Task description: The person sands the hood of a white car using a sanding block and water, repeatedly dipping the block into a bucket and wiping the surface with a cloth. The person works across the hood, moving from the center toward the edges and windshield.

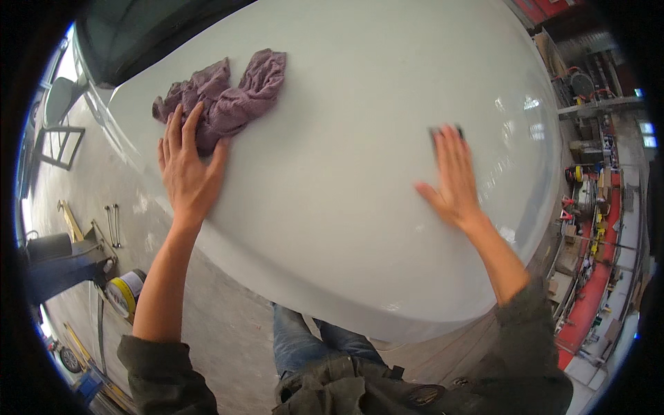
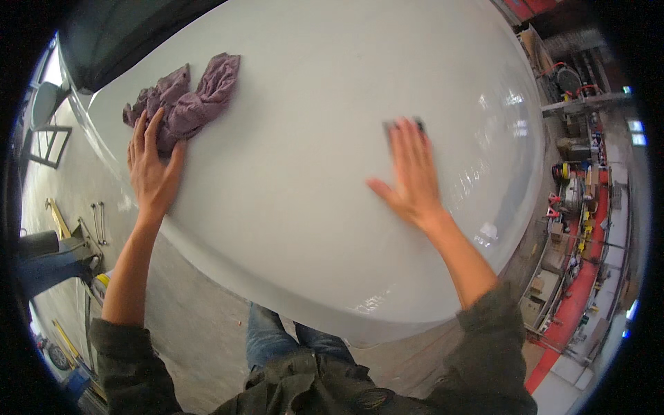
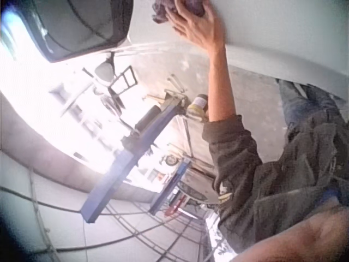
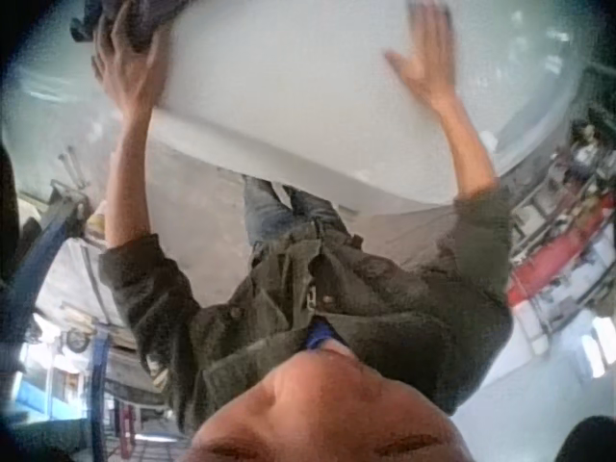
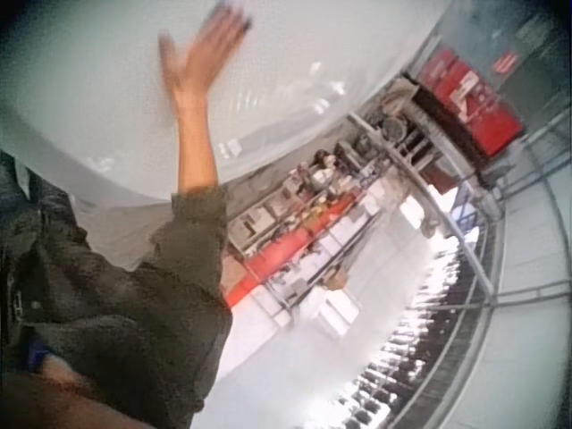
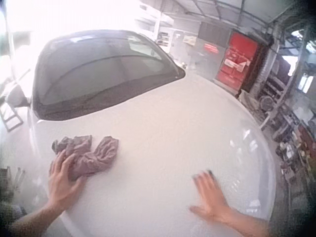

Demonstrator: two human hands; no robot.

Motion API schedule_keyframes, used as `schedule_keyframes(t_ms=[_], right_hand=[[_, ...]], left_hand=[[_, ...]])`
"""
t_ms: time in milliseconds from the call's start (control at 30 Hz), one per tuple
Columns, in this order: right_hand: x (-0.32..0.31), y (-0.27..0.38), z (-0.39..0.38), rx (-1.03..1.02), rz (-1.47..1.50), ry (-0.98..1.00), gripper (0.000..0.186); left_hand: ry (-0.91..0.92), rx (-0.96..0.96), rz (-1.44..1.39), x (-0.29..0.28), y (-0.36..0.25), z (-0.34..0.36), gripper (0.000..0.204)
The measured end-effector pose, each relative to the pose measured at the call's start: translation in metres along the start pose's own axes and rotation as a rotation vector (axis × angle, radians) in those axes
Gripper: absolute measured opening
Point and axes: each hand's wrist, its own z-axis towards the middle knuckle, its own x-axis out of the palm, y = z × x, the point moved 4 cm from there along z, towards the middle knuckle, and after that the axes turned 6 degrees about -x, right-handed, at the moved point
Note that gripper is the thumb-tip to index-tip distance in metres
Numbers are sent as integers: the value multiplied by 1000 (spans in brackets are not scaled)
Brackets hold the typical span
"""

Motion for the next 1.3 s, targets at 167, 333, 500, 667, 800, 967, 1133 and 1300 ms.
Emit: schedule_keyframes(t_ms=[167,333,500,667,800,967,1133,1300], right_hand=[[18,28,204,-34,-15,-137,101],[9,2,146,-36,22,-94,97],[-32,-113,-116,118,-15,27,90],[-25,-124,-220,519,-2,-46,88],[-30,-103,-78,355,5,-45,95],[-3,-55,99,103,120,-114,104],[7,-42,103,80,100,-112,104],[-28,-120,-113,475,5,-180,93]], left_hand=[[11,36,-118,21,3,5,71],[16,40,-76,29,36,16,70],[19,9,-34,22,37,16,66],[18,59,-52,25,29,12,67],[9,67,-40,25,26,10,67],[19,119,-110,24,25,12,64],[40,138,-156,25,37,22,64],[24,191,-97,31,57,36,66]])
